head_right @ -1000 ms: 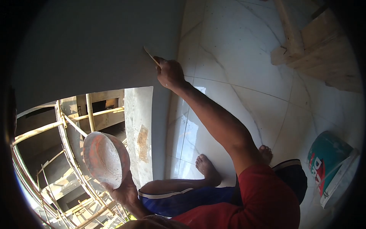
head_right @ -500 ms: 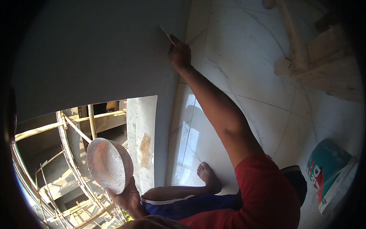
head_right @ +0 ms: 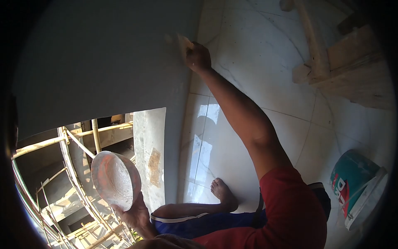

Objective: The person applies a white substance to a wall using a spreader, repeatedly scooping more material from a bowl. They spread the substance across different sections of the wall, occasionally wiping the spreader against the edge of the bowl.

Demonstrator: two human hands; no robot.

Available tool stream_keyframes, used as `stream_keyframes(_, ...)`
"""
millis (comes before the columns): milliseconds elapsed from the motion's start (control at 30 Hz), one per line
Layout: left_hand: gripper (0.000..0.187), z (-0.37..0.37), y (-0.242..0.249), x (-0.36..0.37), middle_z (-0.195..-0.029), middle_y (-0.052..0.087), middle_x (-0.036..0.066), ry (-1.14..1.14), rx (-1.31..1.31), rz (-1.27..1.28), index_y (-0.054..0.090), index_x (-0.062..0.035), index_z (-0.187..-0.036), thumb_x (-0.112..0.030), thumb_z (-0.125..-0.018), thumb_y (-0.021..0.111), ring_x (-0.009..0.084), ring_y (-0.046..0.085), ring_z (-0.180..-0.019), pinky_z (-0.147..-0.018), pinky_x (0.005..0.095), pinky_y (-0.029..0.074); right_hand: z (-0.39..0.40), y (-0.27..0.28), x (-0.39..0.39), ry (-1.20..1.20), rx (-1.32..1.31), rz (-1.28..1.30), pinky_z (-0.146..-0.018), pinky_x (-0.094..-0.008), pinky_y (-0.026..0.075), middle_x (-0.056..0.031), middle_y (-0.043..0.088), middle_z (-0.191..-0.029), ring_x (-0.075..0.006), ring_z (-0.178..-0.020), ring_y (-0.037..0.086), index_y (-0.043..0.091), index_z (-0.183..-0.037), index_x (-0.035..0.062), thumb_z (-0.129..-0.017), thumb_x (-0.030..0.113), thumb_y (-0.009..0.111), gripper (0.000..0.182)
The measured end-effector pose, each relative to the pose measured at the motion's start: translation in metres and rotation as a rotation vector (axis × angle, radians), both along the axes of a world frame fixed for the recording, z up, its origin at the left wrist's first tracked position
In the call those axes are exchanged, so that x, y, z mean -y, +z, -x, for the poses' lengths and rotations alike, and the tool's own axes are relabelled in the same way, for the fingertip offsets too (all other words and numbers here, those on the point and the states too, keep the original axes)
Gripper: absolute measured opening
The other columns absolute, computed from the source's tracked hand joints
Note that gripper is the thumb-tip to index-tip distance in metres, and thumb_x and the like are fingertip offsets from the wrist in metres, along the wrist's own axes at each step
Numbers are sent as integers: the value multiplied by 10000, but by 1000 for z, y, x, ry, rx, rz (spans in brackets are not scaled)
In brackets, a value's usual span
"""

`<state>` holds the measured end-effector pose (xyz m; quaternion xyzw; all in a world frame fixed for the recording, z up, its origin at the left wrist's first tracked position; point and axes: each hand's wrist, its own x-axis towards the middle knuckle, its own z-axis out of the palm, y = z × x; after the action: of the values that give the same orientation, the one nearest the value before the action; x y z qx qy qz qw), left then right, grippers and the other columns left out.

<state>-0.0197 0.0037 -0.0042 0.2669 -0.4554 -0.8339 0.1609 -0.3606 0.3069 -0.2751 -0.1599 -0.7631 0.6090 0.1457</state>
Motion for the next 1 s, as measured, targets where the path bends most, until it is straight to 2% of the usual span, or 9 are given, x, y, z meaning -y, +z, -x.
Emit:
stream_keyframes(167,719,-1,8,-10,-1440,399,230,101,24,27,241,-101,-1489,-519,-956,482,430,517,-1224,-879,597,554,13,32,4,43,115,-19,-746,-420,514,-191,698,-907,-343,-866,681,668,-1035,34,-865,284,594,311)
stream_keyframes(267,728,-4,7,-5,-1441,401,226,78,6,32,237,-102,-1491,-522,-952,490,428,516,-1226,-883,600,551,-2,36,12,24,10,-211,-749,-420,517,-197,695,-886,-356,-852,677,667,-1082,44,-878,265,585,313)
stream_keyframes(567,733,0,-1,-9,-1447,386,222,16,-8,43,225,-110,-1495,-501,-947,514,433,497,-1242,-886,615,542,-49,37,18,159,-172,-91,-731,-378,536,-174,702,-885,-308,-796,691,650,-1183,96,-924,109,546,280)
stream_keyframes(600,733,-1,0,-7,-1447,386,222,18,-8,45,225,-110,-1495,-501,-947,514,433,497,-1242,-886,615,542,-42,38,20,65,-183,-90,-730,-378,538,-166,706,-891,-306,-797,693,640,-1203,101,-919,100,549,298)
stream_keyframes(667,657,-5,0,-1,-1468,376,213,-184,-59,-31,291,-54,-1473,-416,-974,518,371,446,-1298,-1040,536,452,-32,38,28,-29,-194,-92,-730,-377,540,-158,709,-897,-304,-797,694,630,-1223,105,-914,92,553,319)
stream_keyframes(800,667,-1,4,-4,-1479,359,220,-212,-65,-34,278,-56,-1479,-417,-972,520,378,432,-1315,-1053,547,439,-28,18,71,-114,-288,-196,-734,-384,543,-144,709,-912,-307,-848,689,591,-1278,107,-898,76,558,382)
stream_keyframes(867,755,2,3,-11,-1450,368,246,24,-24,-43,208,-85,-1495,-509,-947,509,436,513,-1224,-873,606,553,-39,10,73,-169,-401,-217,-735,-392,543,-144,707,-915,-315,-864,685,584,-1283,107,-888,68,563,397)
stream_keyframes(933,747,3,3,-12,-1450,370,244,42,-19,-36,208,-88,-1496,-506,-951,504,436,510,-1227,-874,605,553,-55,14,47,50,-317,-62,-716,-402,533,-143,700,-879,-338,-856,677,608,-1243,101,-877,107,576,367)
stream_keyframes(1000,739,3,4,-12,-1451,371,242,65,-13,-15,208,-92,-1497,-503,-955,498,437,507,-1230,-876,604,552,-36,22,27,-51,-172,-66,-706,-401,528,-141,692,-856,-334,-845,678,627,-1196,92,-864,143,582,339)
